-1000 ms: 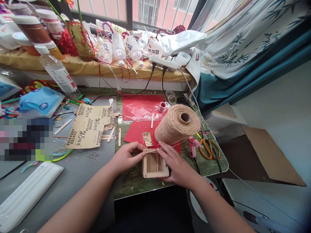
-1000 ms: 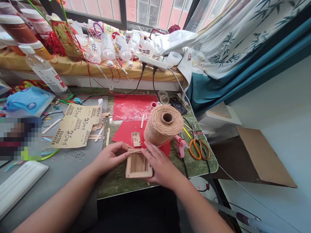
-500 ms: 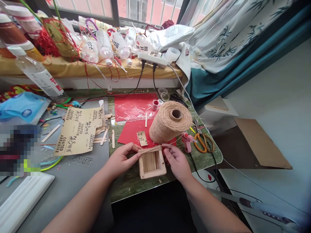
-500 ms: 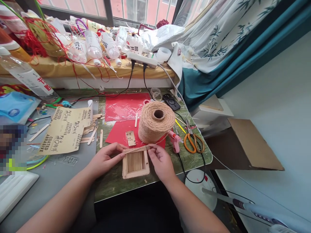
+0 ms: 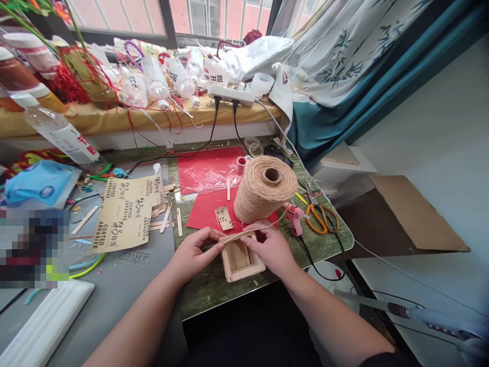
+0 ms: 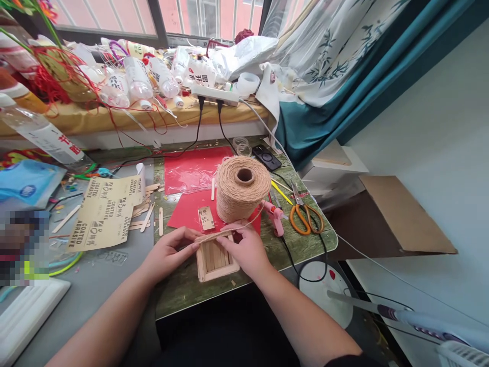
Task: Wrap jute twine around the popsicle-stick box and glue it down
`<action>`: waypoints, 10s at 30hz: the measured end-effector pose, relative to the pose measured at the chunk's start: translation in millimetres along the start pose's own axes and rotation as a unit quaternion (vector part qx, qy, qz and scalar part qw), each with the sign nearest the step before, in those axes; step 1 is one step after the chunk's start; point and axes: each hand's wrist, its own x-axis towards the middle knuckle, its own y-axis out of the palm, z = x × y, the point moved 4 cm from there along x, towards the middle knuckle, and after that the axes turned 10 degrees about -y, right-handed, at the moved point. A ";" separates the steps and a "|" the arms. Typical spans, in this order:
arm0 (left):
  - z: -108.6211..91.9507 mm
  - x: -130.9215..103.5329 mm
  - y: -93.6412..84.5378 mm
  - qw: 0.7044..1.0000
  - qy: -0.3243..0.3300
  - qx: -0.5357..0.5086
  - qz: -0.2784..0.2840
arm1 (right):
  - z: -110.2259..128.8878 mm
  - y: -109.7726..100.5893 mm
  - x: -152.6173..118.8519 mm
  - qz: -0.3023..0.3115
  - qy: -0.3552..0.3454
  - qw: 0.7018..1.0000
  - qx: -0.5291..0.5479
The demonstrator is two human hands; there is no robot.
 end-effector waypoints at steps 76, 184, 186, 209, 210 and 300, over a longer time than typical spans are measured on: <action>10.5 -10.1 2.6 0.987 0.055 0.107 0.108 | -3.9 -0.4 0.0 0.068 -0.153 0.984 0.052; -46.2 -31.9 24.4 0.988 -0.029 0.131 -0.083 | 23.2 3.0 -12.3 0.091 -0.306 0.948 0.011; -42.9 -29.9 26.3 0.990 -0.045 0.112 -0.080 | 20.1 -1.7 -8.9 0.097 -0.275 0.956 0.032; -31.1 -41.4 34.6 0.949 -0.074 0.288 -0.104 | -34.2 -20.3 -22.3 0.090 -0.023 0.963 0.253; -31.7 -42.2 35.7 0.947 -0.080 0.294 -0.104 | -33.9 -21.0 -23.0 0.080 -0.026 0.964 0.253; 22.8 -48.5 20.0 0.986 0.065 0.143 -0.058 | -9.4 -5.7 -32.5 0.021 -0.060 0.998 0.006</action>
